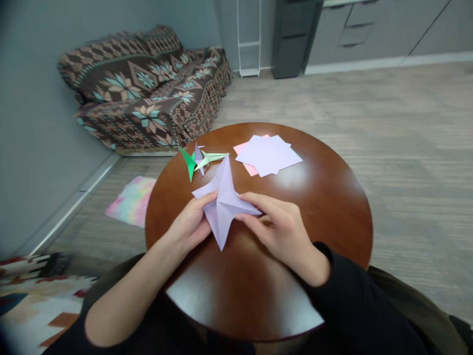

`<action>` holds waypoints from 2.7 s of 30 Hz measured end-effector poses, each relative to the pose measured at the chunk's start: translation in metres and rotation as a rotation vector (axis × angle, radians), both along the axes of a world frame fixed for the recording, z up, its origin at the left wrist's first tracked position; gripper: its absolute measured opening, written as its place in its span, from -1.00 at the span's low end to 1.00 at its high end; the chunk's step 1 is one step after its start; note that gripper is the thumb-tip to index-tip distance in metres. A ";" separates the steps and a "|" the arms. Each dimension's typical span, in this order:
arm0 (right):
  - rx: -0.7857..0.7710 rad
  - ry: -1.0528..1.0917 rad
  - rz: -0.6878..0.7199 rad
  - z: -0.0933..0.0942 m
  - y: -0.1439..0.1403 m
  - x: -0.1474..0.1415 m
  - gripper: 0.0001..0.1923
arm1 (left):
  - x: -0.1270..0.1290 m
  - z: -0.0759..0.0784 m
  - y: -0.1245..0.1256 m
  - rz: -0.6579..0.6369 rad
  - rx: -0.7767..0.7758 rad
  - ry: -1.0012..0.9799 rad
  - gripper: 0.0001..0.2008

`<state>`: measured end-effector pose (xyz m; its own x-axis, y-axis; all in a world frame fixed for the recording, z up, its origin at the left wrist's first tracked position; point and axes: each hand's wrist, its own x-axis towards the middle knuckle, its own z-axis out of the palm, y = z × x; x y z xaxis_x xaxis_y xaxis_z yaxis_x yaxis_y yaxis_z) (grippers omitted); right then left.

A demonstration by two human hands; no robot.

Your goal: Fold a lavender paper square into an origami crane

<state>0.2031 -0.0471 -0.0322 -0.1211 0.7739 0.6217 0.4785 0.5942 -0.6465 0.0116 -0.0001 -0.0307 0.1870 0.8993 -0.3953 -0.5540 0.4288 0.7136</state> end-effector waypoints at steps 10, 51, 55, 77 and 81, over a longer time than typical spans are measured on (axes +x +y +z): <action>0.095 -0.026 -0.132 0.005 0.003 0.012 -0.89 | -0.006 0.012 -0.009 0.146 0.361 0.375 -0.54; -0.222 0.032 0.046 0.038 0.009 -0.008 -0.89 | 0.009 0.035 -0.014 -0.079 0.627 0.485 -0.90; -0.270 0.072 0.104 0.038 0.008 -0.009 -0.89 | 0.009 0.036 -0.015 -0.086 0.589 0.486 -0.92; -0.131 0.228 -0.089 0.020 0.002 -0.005 -0.90 | 0.010 0.022 -0.027 -0.212 0.062 -0.162 -0.67; -0.105 0.168 -0.058 0.018 0.002 -0.006 -0.90 | 0.012 0.021 -0.022 -0.134 0.015 -0.163 -0.71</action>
